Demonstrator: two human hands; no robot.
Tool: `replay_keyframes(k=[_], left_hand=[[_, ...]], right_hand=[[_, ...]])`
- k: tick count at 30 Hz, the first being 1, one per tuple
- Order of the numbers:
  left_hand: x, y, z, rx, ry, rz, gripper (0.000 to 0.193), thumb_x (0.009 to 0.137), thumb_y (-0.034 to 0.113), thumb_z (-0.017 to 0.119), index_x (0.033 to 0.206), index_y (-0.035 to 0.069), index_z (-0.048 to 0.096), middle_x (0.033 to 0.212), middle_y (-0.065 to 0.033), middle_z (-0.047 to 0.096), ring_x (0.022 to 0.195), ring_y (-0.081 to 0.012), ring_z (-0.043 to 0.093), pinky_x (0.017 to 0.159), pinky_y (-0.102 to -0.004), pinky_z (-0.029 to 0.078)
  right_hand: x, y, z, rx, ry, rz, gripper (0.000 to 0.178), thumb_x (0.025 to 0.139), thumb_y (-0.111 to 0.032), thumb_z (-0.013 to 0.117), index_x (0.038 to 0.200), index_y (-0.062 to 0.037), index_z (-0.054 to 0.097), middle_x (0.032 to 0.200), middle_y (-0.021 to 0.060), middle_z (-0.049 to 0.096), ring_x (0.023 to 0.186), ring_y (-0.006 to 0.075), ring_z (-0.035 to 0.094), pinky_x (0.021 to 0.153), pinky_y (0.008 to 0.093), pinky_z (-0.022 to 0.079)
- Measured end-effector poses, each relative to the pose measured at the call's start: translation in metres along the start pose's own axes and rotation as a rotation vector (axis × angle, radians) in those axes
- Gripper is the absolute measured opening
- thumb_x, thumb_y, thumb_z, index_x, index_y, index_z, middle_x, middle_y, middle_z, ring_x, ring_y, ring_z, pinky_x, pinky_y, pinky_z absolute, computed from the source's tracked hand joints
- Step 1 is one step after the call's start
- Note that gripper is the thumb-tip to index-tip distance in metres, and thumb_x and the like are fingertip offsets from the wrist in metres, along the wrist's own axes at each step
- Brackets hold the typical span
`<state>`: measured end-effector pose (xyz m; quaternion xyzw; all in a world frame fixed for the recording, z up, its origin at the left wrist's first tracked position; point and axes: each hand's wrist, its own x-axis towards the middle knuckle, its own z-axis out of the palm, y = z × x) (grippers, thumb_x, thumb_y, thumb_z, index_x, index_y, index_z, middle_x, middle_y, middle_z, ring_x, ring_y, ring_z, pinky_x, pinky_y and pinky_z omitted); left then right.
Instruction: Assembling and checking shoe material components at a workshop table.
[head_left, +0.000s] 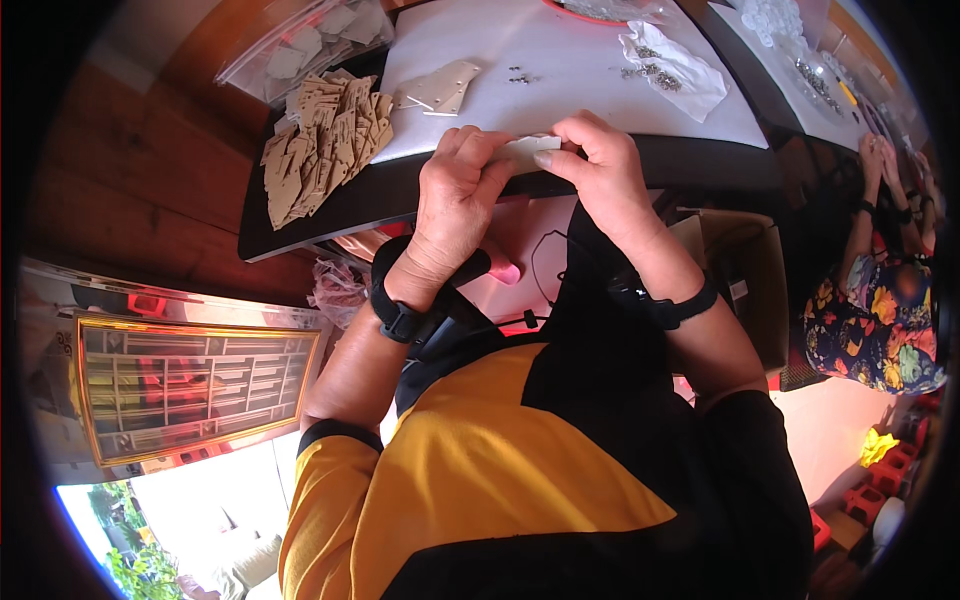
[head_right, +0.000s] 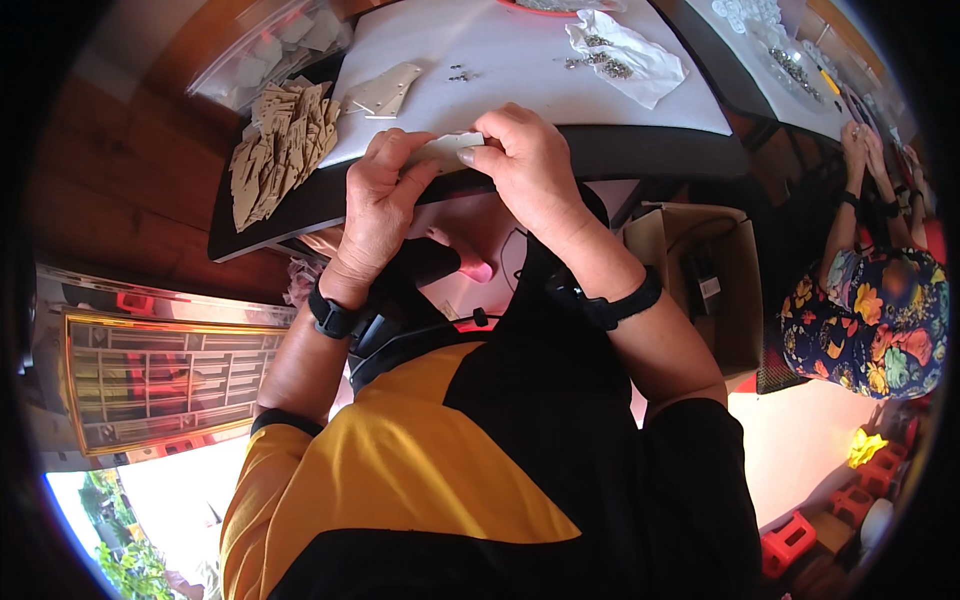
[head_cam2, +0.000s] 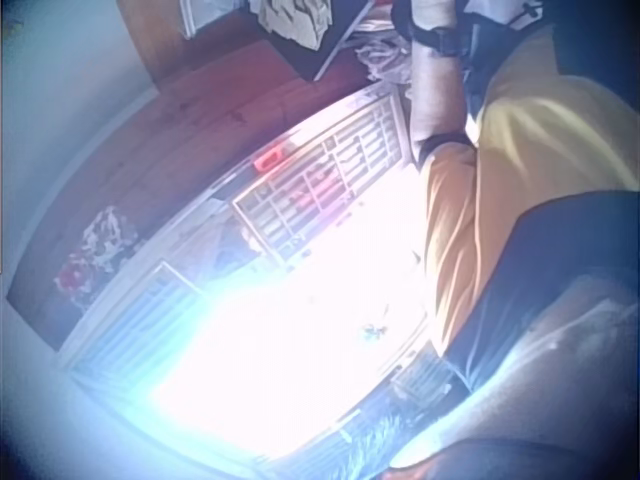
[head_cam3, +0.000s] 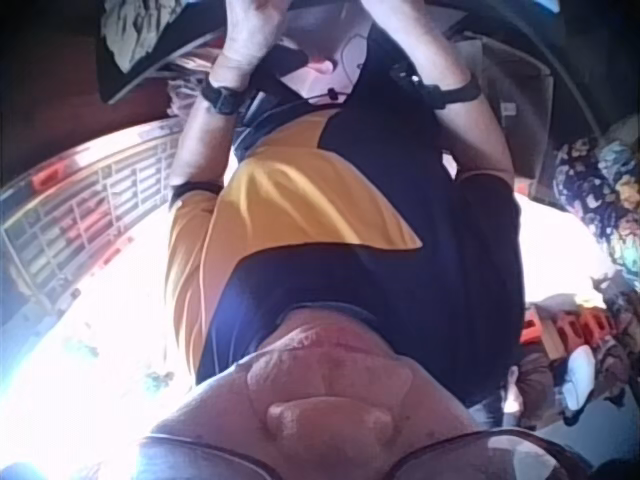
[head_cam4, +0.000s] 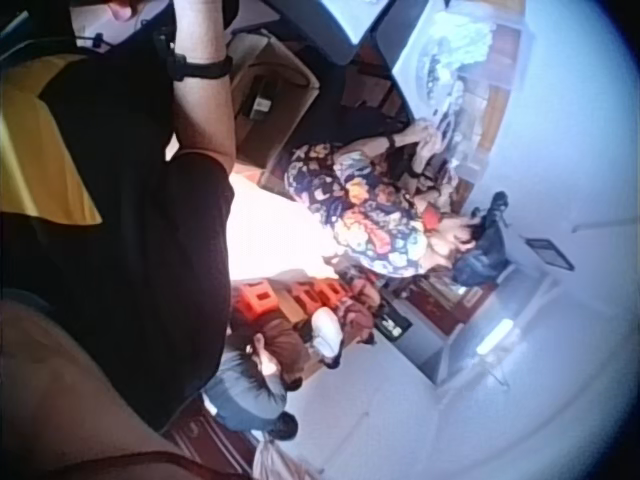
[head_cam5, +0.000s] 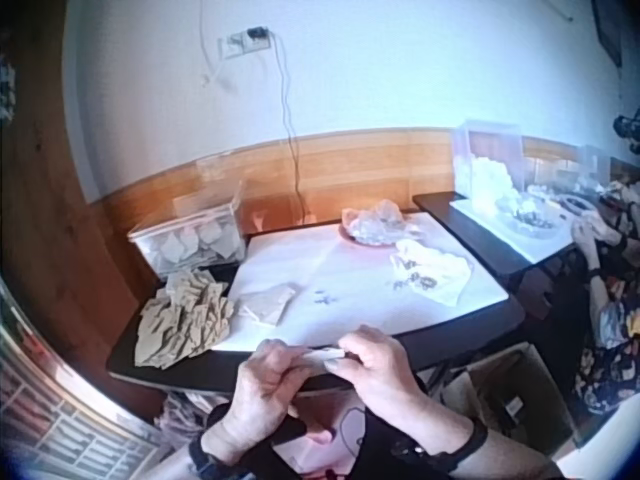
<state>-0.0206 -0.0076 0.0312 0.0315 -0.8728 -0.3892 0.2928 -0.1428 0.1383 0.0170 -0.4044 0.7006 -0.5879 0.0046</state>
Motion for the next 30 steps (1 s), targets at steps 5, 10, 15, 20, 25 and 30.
replay_keyframes(k=[5, 10, 15, 20, 25, 30], left_hand=[[-0.003, 0.001, 0.000, 0.066, 0.028, 0.143, 0.020, 0.083, -0.006, 0.065, 0.102, 0.002, 0.066, 0.094, -0.0068, 0.063, 0.093, -0.0179, 0.060, 0.084, -0.0258, 0.047], [-0.008, 0.005, 0.006, -0.154, 0.206, 0.325, 0.027, 0.071, -0.011, 0.070, 0.093, 0.003, 0.062, 0.093, -0.0095, 0.063, 0.092, -0.0252, 0.060, 0.077, -0.0338, 0.049], [-0.009, 0.011, 0.003, -0.123, 0.166, 0.408, 0.030, 0.069, -0.011, 0.069, 0.093, 0.004, 0.057, 0.102, -0.0142, 0.063, 0.093, -0.0283, 0.059, 0.078, -0.0356, 0.050], [-0.011, 0.016, 0.002, -0.118, 0.130, 0.393, 0.030, 0.070, -0.009, 0.070, 0.091, 0.004, 0.054, 0.103, -0.0158, 0.063, 0.091, -0.0282, 0.059, 0.078, -0.0358, 0.050], [-0.012, 0.017, 0.004, -0.129, 0.123, 0.403, 0.029, 0.071, -0.008, 0.070, 0.091, 0.005, 0.054, 0.103, -0.0153, 0.063, 0.089, -0.0272, 0.059, 0.076, -0.0351, 0.050], [-0.014, 0.015, 0.005, -0.169, 0.085, 0.346, 0.027, 0.074, -0.006, 0.072, 0.092, 0.005, 0.054, 0.102, -0.0146, 0.063, 0.088, -0.0246, 0.060, 0.075, -0.0327, 0.051]], right_hand=[[-0.001, -0.002, -0.008, -0.284, 0.095, -0.496, 0.014, 0.071, -0.003, 0.071, 0.083, -0.0055, 0.065, 0.077, 0.0064, 0.057, 0.075, 0.0256, 0.057, 0.070, 0.0362, 0.043], [-0.007, -0.016, -0.012, -0.279, 0.196, -0.689, 0.022, 0.066, 0.001, 0.071, 0.085, -0.0085, 0.067, 0.077, 0.0031, 0.056, 0.077, 0.0222, 0.058, 0.070, 0.0352, 0.041], [-0.011, -0.015, -0.016, -0.260, 0.254, -0.790, 0.029, 0.064, 0.000, 0.073, 0.091, -0.0083, 0.069, 0.080, 0.0013, 0.057, 0.078, 0.0209, 0.059, 0.068, 0.0342, 0.041], [-0.014, -0.015, -0.015, -0.250, 0.240, -0.804, 0.032, 0.063, -0.001, 0.073, 0.093, -0.0071, 0.070, 0.082, 0.0029, 0.058, 0.078, 0.0226, 0.060, 0.069, 0.0341, 0.043], [-0.017, -0.014, -0.016, -0.247, 0.248, -0.802, 0.031, 0.063, -0.001, 0.073, 0.094, -0.0070, 0.070, 0.083, 0.0037, 0.058, 0.079, 0.0226, 0.060, 0.069, 0.0343, 0.044], [-0.019, -0.011, -0.016, -0.235, 0.254, -0.768, 0.030, 0.066, -0.001, 0.074, 0.095, -0.0079, 0.071, 0.085, 0.0042, 0.058, 0.078, 0.0223, 0.060, 0.068, 0.0329, 0.045]])
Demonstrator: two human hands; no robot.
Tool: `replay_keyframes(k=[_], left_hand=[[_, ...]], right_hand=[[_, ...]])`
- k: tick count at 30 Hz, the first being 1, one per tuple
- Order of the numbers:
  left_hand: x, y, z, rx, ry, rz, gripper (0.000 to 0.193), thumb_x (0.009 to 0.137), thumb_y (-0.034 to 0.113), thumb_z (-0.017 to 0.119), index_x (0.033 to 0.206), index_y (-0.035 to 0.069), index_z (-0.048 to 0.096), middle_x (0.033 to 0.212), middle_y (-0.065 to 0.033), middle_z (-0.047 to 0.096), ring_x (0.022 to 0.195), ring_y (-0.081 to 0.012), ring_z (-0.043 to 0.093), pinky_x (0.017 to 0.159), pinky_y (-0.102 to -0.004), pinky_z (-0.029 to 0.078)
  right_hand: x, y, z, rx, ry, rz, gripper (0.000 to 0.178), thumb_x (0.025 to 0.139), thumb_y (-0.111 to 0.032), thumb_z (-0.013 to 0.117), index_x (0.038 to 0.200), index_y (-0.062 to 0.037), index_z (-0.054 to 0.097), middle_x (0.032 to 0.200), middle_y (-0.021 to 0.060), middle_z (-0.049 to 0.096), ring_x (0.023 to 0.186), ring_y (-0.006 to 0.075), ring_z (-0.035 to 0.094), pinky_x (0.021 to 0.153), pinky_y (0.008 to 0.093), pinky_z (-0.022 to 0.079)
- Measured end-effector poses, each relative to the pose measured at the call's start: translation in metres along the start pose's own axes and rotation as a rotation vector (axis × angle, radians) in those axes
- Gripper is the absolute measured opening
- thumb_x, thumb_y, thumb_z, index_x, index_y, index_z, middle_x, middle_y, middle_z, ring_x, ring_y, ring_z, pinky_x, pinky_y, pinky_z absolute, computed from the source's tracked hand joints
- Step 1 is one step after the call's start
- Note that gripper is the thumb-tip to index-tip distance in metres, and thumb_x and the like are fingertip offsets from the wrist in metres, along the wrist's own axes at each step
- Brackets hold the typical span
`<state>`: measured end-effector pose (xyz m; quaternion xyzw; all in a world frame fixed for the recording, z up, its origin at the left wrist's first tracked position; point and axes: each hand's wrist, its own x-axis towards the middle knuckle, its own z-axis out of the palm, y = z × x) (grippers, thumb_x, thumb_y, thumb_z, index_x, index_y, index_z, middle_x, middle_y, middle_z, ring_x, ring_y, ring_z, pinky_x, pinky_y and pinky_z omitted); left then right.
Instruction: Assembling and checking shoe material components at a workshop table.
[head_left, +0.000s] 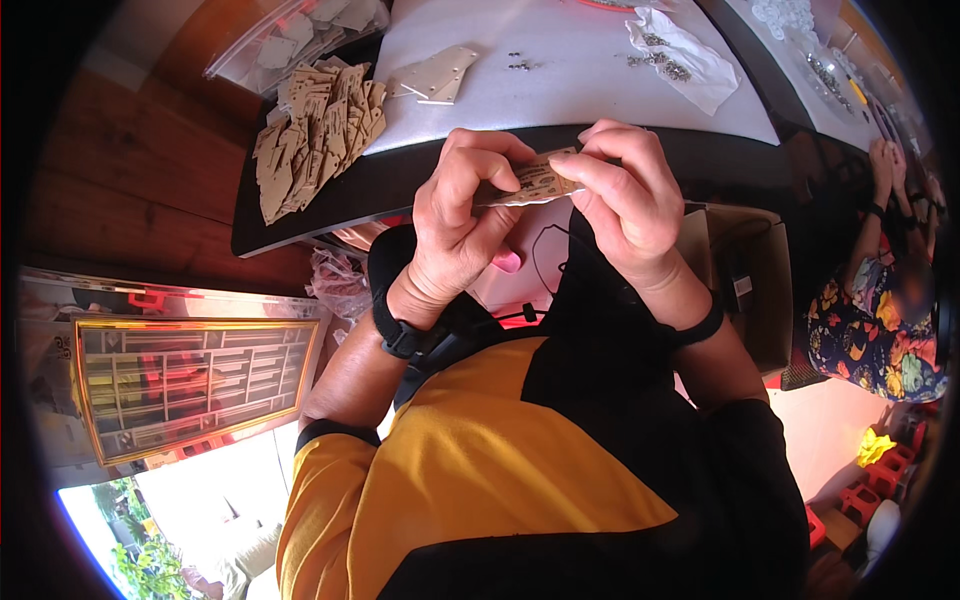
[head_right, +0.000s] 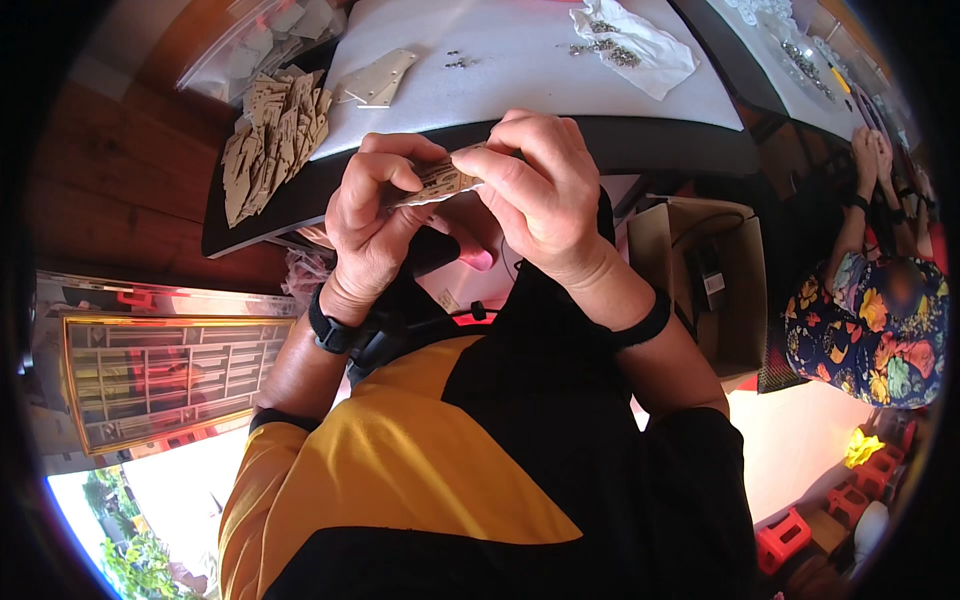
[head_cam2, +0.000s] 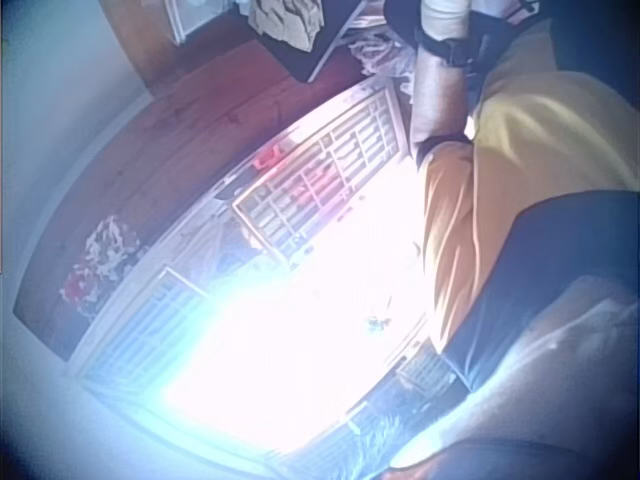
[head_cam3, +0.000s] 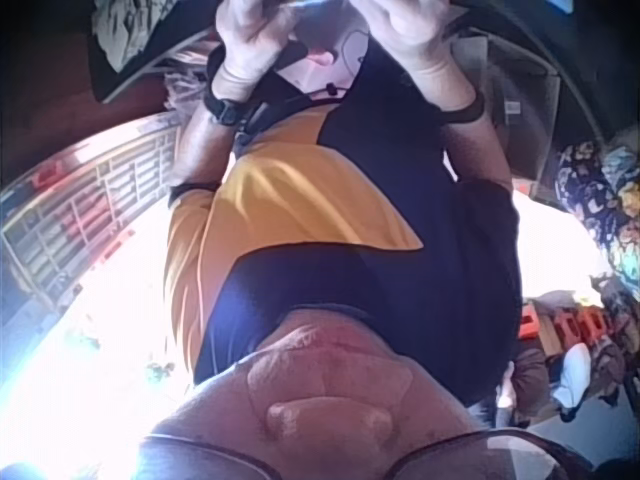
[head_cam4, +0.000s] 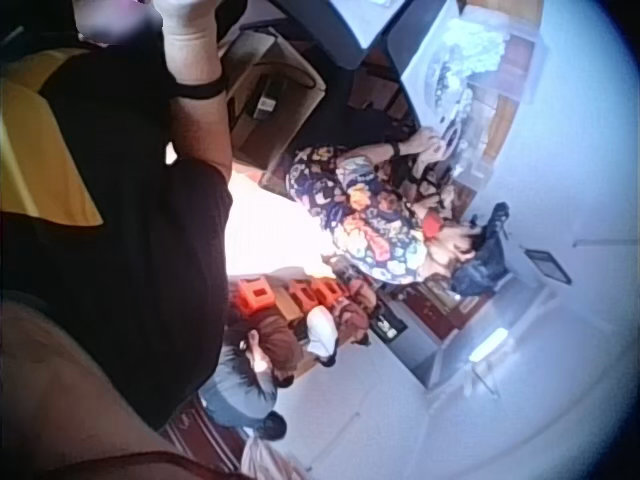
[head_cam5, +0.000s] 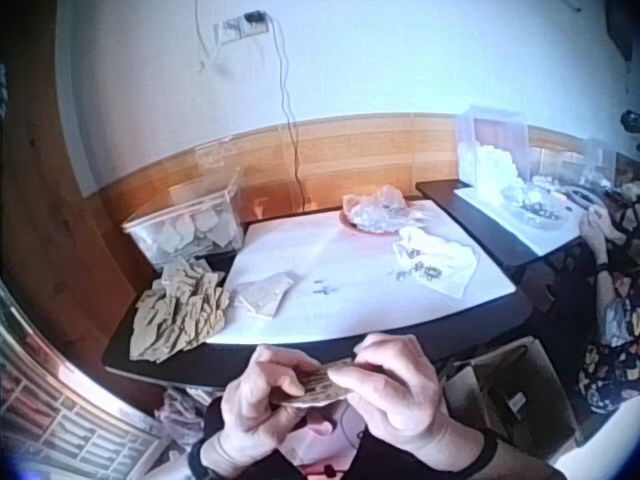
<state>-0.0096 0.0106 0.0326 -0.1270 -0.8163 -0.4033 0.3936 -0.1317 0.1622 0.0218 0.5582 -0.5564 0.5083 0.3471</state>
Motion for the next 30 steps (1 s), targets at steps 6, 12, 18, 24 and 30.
replay_keyframes(k=[6, 12, 18, 24, 30], left_hand=[[-0.004, -0.002, 0.000, -0.290, -0.027, -0.172, 0.028, 0.078, -0.004, 0.075, 0.095, 0.005, 0.054, 0.108, -0.0126, 0.062, 0.094, -0.0181, 0.063, 0.080, -0.0288, 0.053], [-0.003, 0.017, -0.008, -0.581, -0.036, -0.389, 0.036, 0.079, -0.013, 0.065, 0.112, 0.002, 0.058, 0.117, -0.0112, 0.060, 0.096, -0.0148, 0.062, 0.080, -0.0253, 0.053], [-0.004, 0.025, -0.018, -0.556, -0.038, -0.602, 0.039, 0.086, -0.013, 0.055, 0.123, 0.001, 0.056, 0.111, -0.0092, 0.066, 0.090, -0.0109, 0.063, 0.078, -0.0214, 0.053], [-0.008, 0.018, -0.009, -0.555, 0.064, -0.539, 0.031, 0.090, -0.006, 0.057, 0.120, 0.000, 0.060, 0.103, -0.0064, 0.068, 0.081, -0.0086, 0.062, 0.073, -0.0219, 0.052], [-0.004, 0.000, -0.005, -0.042, 0.016, -0.237, 0.032, 0.086, -0.005, 0.062, 0.117, 0.004, 0.065, 0.090, -0.0063, 0.064, 0.078, -0.0141, 0.059, 0.072, -0.0267, 0.051]], right_hand=[[-0.005, -0.002, -0.002, 0.117, -0.016, 0.131, 0.032, 0.069, 0.007, 0.070, 0.098, -0.0057, 0.071, 0.091, 0.0074, 0.059, 0.076, 0.0216, 0.059, 0.067, 0.0313, 0.049], [-0.004, 0.001, -0.012, 0.194, -0.034, 0.270, 0.023, 0.079, 0.008, 0.069, 0.100, -0.0014, 0.070, 0.093, 0.0087, 0.061, 0.078, 0.0176, 0.060, 0.066, 0.0276, 0.049], [-0.010, 0.001, -0.006, 0.281, 0.008, 0.420, 0.015, 0.081, 0.004, 0.071, 0.095, 0.0021, 0.066, 0.092, 0.0084, 0.064, 0.076, 0.0140, 0.059, 0.069, 0.0259, 0.049], [-0.011, 0.001, -0.005, 0.336, -0.014, 0.513, 0.016, 0.082, 0.002, 0.072, 0.096, 0.0033, 0.065, 0.091, 0.0075, 0.064, 0.074, 0.0119, 0.057, 0.069, 0.0247, 0.048], [-0.011, 0.002, 0.001, 0.273, -0.136, 0.516, 0.013, 0.081, 0.004, 0.069, 0.094, 0.0036, 0.064, 0.083, 0.0066, 0.060, 0.069, 0.0134, 0.057, 0.063, 0.0265, 0.046]])
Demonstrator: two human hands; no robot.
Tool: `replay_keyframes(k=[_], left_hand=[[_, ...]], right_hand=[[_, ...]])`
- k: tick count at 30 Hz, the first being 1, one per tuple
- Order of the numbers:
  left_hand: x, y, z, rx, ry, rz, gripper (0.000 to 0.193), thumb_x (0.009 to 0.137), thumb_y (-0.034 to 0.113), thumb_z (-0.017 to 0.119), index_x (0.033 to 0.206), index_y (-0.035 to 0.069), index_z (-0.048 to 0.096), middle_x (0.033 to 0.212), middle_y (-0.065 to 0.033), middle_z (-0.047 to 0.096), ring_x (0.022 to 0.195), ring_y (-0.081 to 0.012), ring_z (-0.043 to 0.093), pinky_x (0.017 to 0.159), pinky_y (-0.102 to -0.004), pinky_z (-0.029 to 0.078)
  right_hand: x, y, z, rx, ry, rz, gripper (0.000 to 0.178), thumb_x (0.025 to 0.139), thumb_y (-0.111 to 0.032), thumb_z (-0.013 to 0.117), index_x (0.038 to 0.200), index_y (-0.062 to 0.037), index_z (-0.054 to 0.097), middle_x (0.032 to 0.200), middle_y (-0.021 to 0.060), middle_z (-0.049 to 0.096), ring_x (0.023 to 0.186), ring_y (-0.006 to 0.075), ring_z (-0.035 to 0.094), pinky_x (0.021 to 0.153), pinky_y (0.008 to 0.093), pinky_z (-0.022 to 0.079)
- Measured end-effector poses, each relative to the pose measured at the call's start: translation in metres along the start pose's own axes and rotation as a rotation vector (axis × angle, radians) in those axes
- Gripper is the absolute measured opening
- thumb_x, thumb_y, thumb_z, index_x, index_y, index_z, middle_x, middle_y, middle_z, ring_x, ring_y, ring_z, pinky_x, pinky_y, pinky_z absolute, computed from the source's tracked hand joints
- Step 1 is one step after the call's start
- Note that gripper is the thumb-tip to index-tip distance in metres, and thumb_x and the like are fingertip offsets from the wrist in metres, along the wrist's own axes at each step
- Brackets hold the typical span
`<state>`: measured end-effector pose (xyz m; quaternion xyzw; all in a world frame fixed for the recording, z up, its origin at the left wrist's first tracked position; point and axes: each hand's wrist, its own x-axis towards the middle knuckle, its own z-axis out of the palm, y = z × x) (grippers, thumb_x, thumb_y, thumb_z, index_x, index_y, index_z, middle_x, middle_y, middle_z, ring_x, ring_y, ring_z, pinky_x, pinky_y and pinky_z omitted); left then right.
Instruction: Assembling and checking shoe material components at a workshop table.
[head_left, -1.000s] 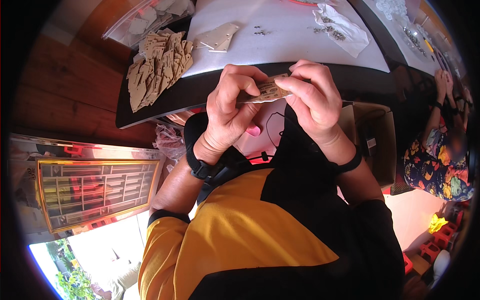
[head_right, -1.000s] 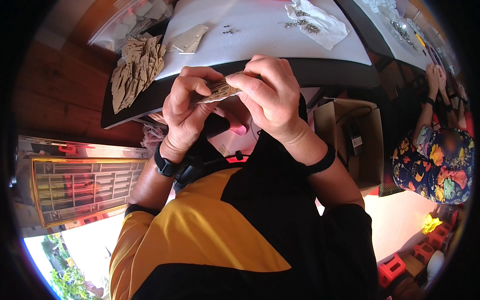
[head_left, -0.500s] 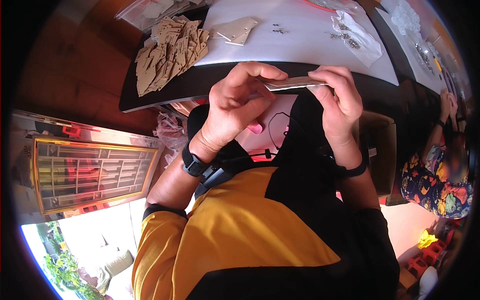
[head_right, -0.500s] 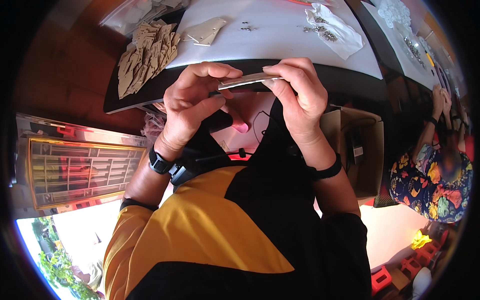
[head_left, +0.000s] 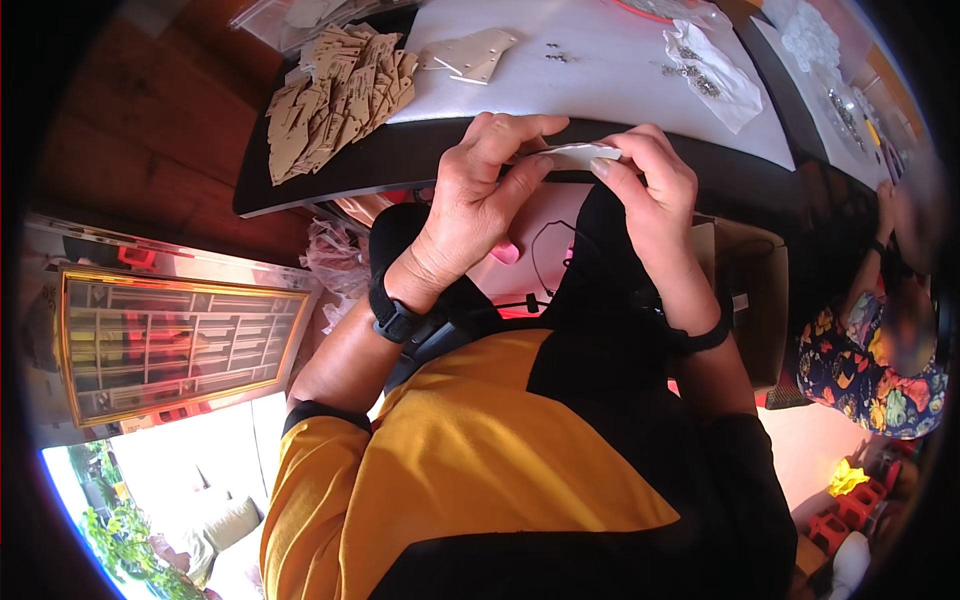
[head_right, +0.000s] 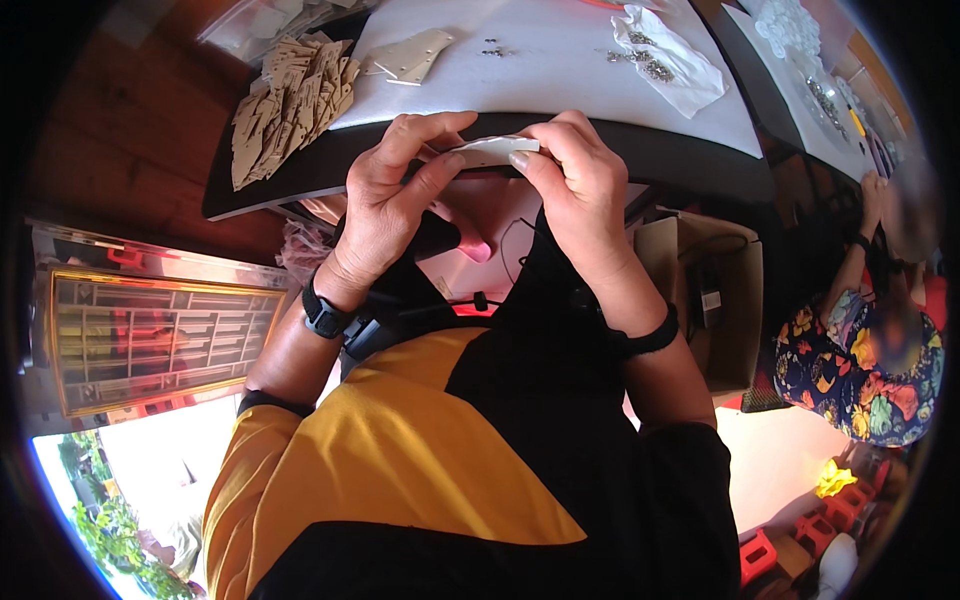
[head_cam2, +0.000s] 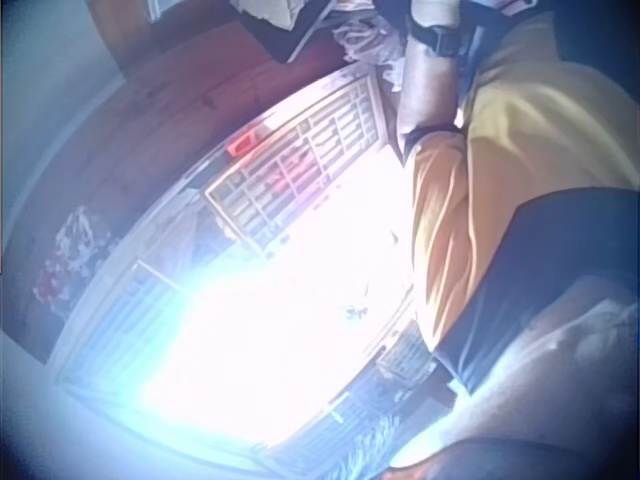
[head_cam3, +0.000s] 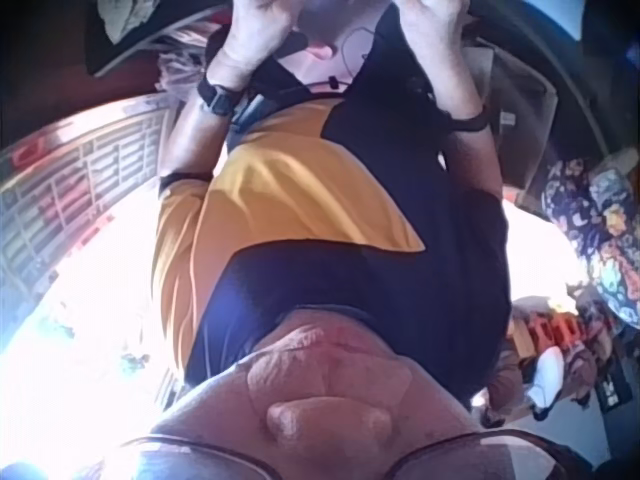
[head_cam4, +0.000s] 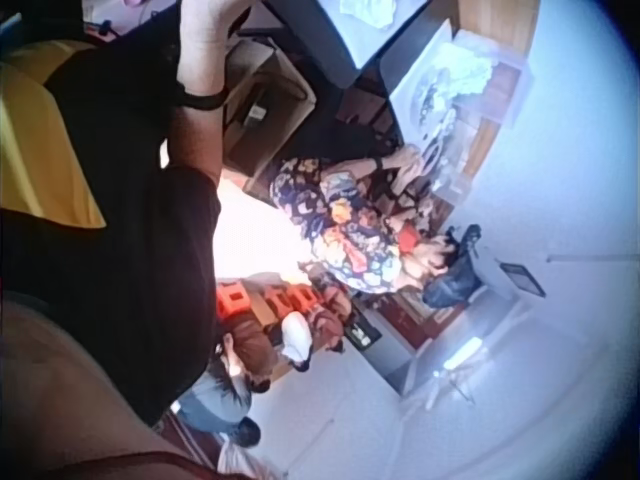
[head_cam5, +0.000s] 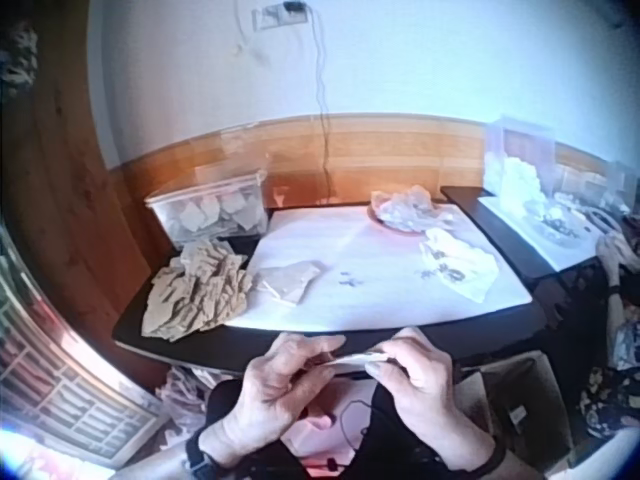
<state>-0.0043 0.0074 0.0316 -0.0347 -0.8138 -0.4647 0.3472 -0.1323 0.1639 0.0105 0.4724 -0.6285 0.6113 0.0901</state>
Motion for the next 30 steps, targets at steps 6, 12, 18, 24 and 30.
replay_keyframes(k=[6, 12, 18, 24, 30], left_hand=[[0.006, -0.007, 0.003, -0.035, -0.113, -0.196, 0.030, 0.089, -0.003, 0.063, 0.117, 0.004, 0.066, 0.098, -0.0030, 0.065, 0.093, -0.0100, 0.061, 0.085, -0.0231, 0.049], [0.010, -0.007, 0.007, -0.140, -0.058, -0.267, 0.026, 0.086, -0.004, 0.063, 0.111, 0.003, 0.068, 0.097, -0.0077, 0.064, 0.090, -0.0152, 0.066, 0.082, -0.0259, 0.054], [0.011, -0.005, 0.008, -0.148, -0.056, -0.294, 0.024, 0.086, -0.004, 0.063, 0.109, 0.002, 0.068, 0.097, -0.0070, 0.064, 0.089, -0.0146, 0.065, 0.081, -0.0264, 0.053], [0.006, -0.002, 0.009, 0.033, -0.057, -0.091, 0.020, 0.083, -0.006, 0.065, 0.100, 0.003, 0.067, 0.095, -0.0084, 0.063, 0.091, -0.0190, 0.061, 0.081, -0.0311, 0.050], [0.007, 0.007, 0.010, 0.089, -0.002, 0.312, 0.027, 0.074, -0.010, 0.066, 0.098, 0.004, 0.065, 0.103, -0.0117, 0.063, 0.098, -0.0261, 0.059, 0.086, -0.0352, 0.049]], right_hand=[[0.005, -0.005, 0.003, -0.047, -0.025, 0.086, 0.021, 0.077, 0.008, 0.065, 0.096, 0.0001, 0.066, 0.078, 0.0055, 0.059, 0.065, 0.0132, 0.057, 0.060, 0.0267, 0.046], [0.004, 0.000, 0.005, 0.031, 0.019, 0.135, 0.022, 0.077, 0.009, 0.064, 0.097, 0.0001, 0.066, 0.079, 0.0052, 0.062, 0.064, 0.0117, 0.058, 0.059, 0.0257, 0.047], [0.004, 0.001, 0.002, 0.039, -0.003, 0.167, 0.020, 0.077, 0.009, 0.064, 0.095, 0.0006, 0.066, 0.080, 0.0066, 0.062, 0.064, 0.0129, 0.059, 0.059, 0.0268, 0.046], [0.000, -0.010, -0.003, -0.073, 0.056, -0.041, 0.019, 0.076, 0.008, 0.063, 0.091, -0.0017, 0.066, 0.081, 0.0072, 0.061, 0.069, 0.0197, 0.059, 0.063, 0.0307, 0.047], [-0.003, -0.011, -0.008, -0.209, 0.170, -0.359, 0.021, 0.074, 0.005, 0.066, 0.091, -0.0059, 0.069, 0.086, 0.0071, 0.061, 0.077, 0.0245, 0.059, 0.067, 0.0339, 0.048]])
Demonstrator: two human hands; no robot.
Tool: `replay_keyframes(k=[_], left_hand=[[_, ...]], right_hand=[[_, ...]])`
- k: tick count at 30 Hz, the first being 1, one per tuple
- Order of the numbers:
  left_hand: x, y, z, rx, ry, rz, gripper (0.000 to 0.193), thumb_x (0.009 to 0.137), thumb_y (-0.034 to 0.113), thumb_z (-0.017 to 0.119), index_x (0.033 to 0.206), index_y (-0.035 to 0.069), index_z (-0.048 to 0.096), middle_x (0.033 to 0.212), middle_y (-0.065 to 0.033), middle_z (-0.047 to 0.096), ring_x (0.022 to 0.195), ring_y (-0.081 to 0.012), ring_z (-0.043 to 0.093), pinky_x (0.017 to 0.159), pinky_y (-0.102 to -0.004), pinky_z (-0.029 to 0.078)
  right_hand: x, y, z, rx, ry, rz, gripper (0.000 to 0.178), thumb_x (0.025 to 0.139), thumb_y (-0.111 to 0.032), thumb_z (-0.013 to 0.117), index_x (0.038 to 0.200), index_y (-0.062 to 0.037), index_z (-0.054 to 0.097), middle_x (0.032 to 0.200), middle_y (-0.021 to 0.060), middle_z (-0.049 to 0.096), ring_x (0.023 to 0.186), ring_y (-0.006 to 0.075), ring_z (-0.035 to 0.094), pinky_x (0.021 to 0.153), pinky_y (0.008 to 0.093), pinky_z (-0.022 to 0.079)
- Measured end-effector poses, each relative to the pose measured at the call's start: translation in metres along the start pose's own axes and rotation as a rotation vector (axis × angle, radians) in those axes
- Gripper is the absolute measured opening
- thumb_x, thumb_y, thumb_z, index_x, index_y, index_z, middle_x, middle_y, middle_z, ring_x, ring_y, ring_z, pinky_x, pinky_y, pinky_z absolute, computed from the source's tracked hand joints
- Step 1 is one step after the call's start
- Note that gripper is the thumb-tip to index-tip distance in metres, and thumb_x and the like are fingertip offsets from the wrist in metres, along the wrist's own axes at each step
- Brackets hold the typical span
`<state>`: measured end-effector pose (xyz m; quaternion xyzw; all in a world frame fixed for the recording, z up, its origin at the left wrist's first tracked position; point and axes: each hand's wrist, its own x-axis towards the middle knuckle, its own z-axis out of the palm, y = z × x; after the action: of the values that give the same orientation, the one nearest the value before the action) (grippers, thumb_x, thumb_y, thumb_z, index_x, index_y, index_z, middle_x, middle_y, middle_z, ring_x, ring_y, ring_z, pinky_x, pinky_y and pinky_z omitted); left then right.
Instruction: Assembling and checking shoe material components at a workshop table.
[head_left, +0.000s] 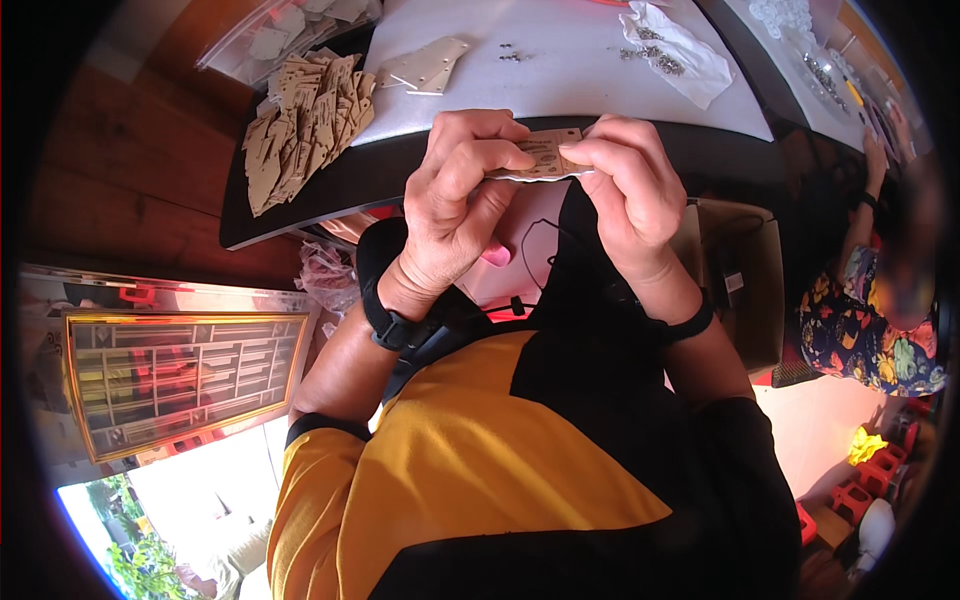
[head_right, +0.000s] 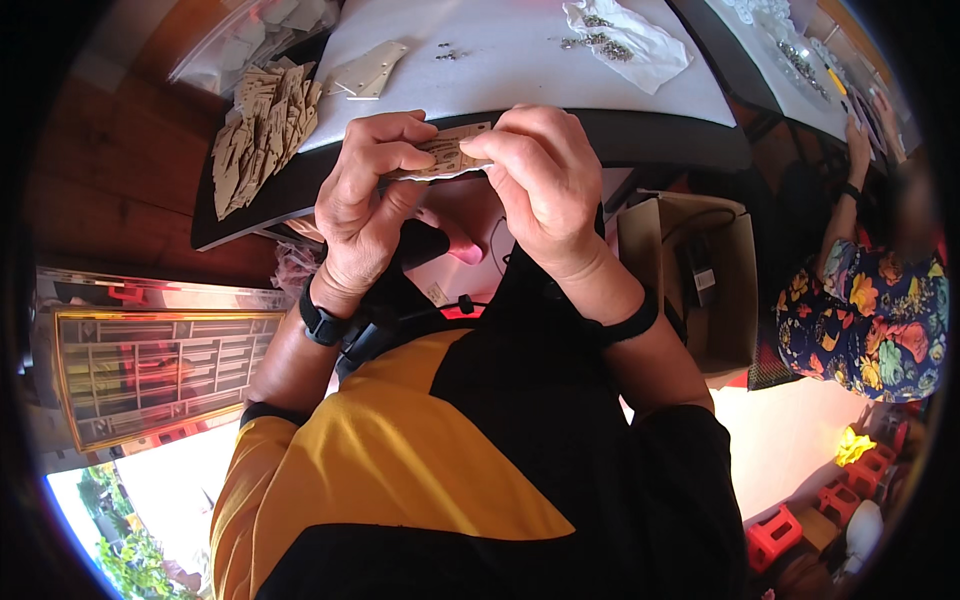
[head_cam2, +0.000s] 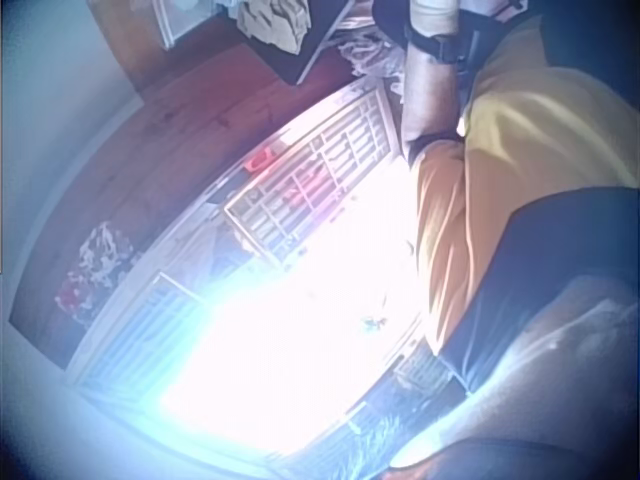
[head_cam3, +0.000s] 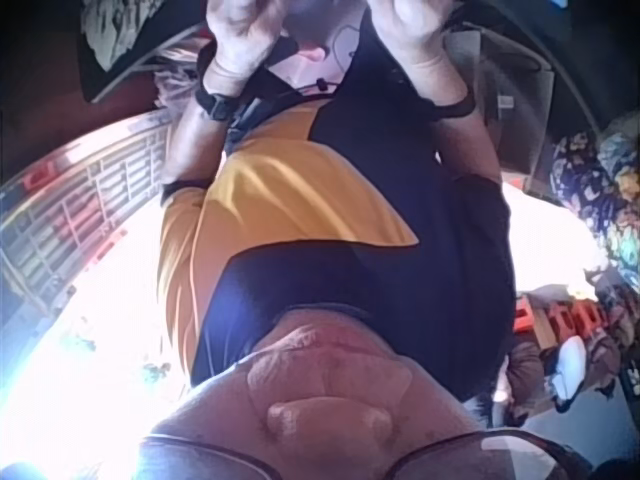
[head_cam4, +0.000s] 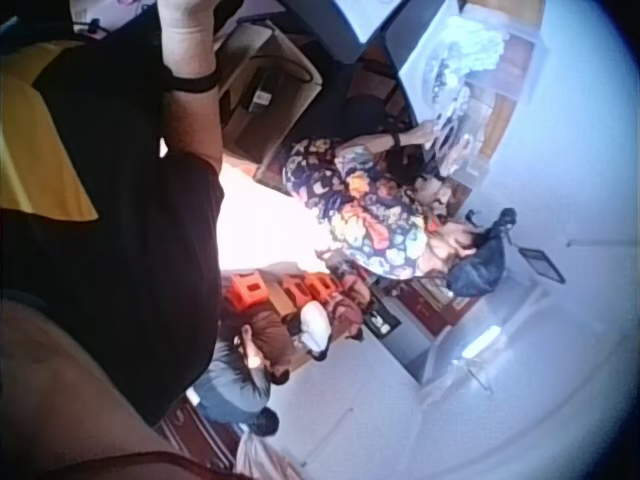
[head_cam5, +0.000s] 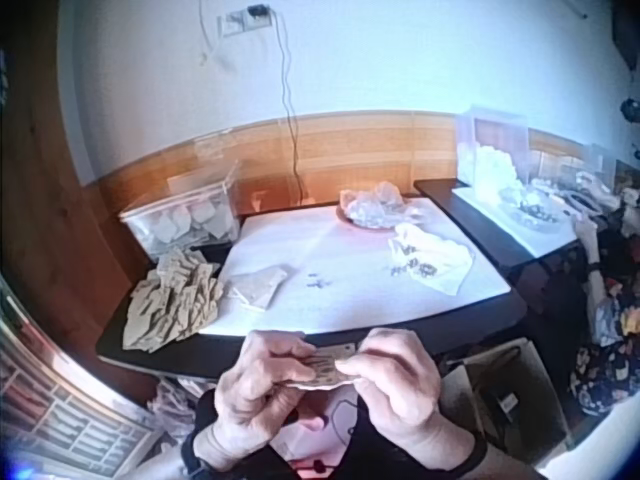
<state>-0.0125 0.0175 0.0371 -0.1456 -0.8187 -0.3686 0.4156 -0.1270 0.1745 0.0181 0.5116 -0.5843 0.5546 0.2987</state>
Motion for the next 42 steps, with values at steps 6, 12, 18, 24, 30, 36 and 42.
replay_keyframes(k=[6, 12, 18, 24, 30, 36, 42], left_hand=[[-0.001, 0.003, -0.003, -0.082, -0.042, -0.035, 0.030, 0.073, -0.011, 0.062, 0.099, 0.003, 0.063, 0.107, -0.0163, 0.063, 0.097, -0.0279, 0.060, 0.084, -0.0351, 0.051], [-0.001, 0.009, 0.000, -0.157, -0.058, -0.082, 0.027, 0.076, -0.009, 0.064, 0.099, 0.003, 0.058, 0.108, -0.0164, 0.062, 0.088, -0.0255, 0.062, 0.077, -0.0320, 0.052], [-0.006, 0.011, 0.001, -0.244, -0.054, -0.249, 0.021, 0.083, -0.003, 0.069, 0.098, 0.004, 0.056, 0.107, -0.0134, 0.062, 0.084, -0.0174, 0.061, 0.073, -0.0279, 0.051], [-0.007, 0.003, 0.004, -0.294, -0.030, -0.237, 0.019, 0.087, -0.002, 0.069, 0.099, 0.005, 0.055, 0.103, -0.0098, 0.064, 0.083, -0.0120, 0.059, 0.071, -0.0239, 0.050], [-0.009, 0.008, 0.003, -0.468, 0.016, -0.666, 0.015, 0.091, 0.003, 0.067, 0.103, 0.004, 0.059, 0.090, -0.0033, 0.066, 0.074, -0.0043, 0.057, 0.063, -0.0181, 0.049], [-0.004, 0.012, 0.006, -0.460, 0.027, -0.768, 0.020, 0.091, 0.002, 0.065, 0.111, 0.001, 0.063, 0.080, -0.0045, 0.065, 0.058, -0.0039, 0.049, 0.049, -0.0198, 0.044], [0.003, 0.012, 0.008, -0.568, 0.051, -0.877, 0.022, 0.091, 0.002, 0.062, 0.112, -0.001, 0.063, 0.077, -0.0099, 0.065, 0.052, -0.0061, 0.050, 0.039, -0.0254, 0.052]], right_hand=[[0.000, -0.001, 0.000, -0.002, 0.005, -0.069, 0.023, 0.073, 0.005, 0.068, 0.093, -0.0062, 0.069, 0.088, 0.0078, 0.061, 0.078, 0.0244, 0.059, 0.067, 0.0339, 0.048], [-0.001, -0.006, -0.001, 0.008, -0.021, -0.035, 0.023, 0.074, 0.006, 0.067, 0.094, -0.0049, 0.069, 0.086, 0.0083, 0.061, 0.075, 0.0236, 0.059, 0.066, 0.0333, 0.048], [0.001, -0.009, 0.002, 0.033, -0.022, -0.005, 0.023, 0.075, 0.007, 0.067, 0.095, -0.0031, 0.068, 0.084, 0.0088, 0.061, 0.072, 0.0229, 0.059, 0.062, 0.0321, 0.048], [0.003, -0.009, 0.002, 0.053, -0.036, 0.017, 0.023, 0.077, 0.008, 0.066, 0.098, -0.0024, 0.068, 0.083, 0.0090, 0.061, 0.072, 0.0223, 0.059, 0.061, 0.0315, 0.048], [0.001, -0.004, 0.007, 0.176, -0.076, 0.158, 0.023, 0.080, 0.008, 0.063, 0.101, -0.0007, 0.067, 0.082, 0.0087, 0.060, 0.068, 0.0202, 0.059, 0.060, 0.0300, 0.047], [0.001, -0.003, 0.005, 0.247, -0.113, 0.299, 0.024, 0.081, 0.007, 0.063, 0.102, -0.0020, 0.067, 0.082, 0.0081, 0.058, 0.067, 0.0170, 0.057, 0.062, 0.0278, 0.047], [-0.001, -0.002, 0.007, 0.435, -0.141, 0.597, 0.020, 0.083, 0.003, 0.065, 0.102, -0.0010, 0.068, 0.077, 0.0034, 0.058, 0.067, 0.0093, 0.055, 0.063, 0.0242, 0.046]])
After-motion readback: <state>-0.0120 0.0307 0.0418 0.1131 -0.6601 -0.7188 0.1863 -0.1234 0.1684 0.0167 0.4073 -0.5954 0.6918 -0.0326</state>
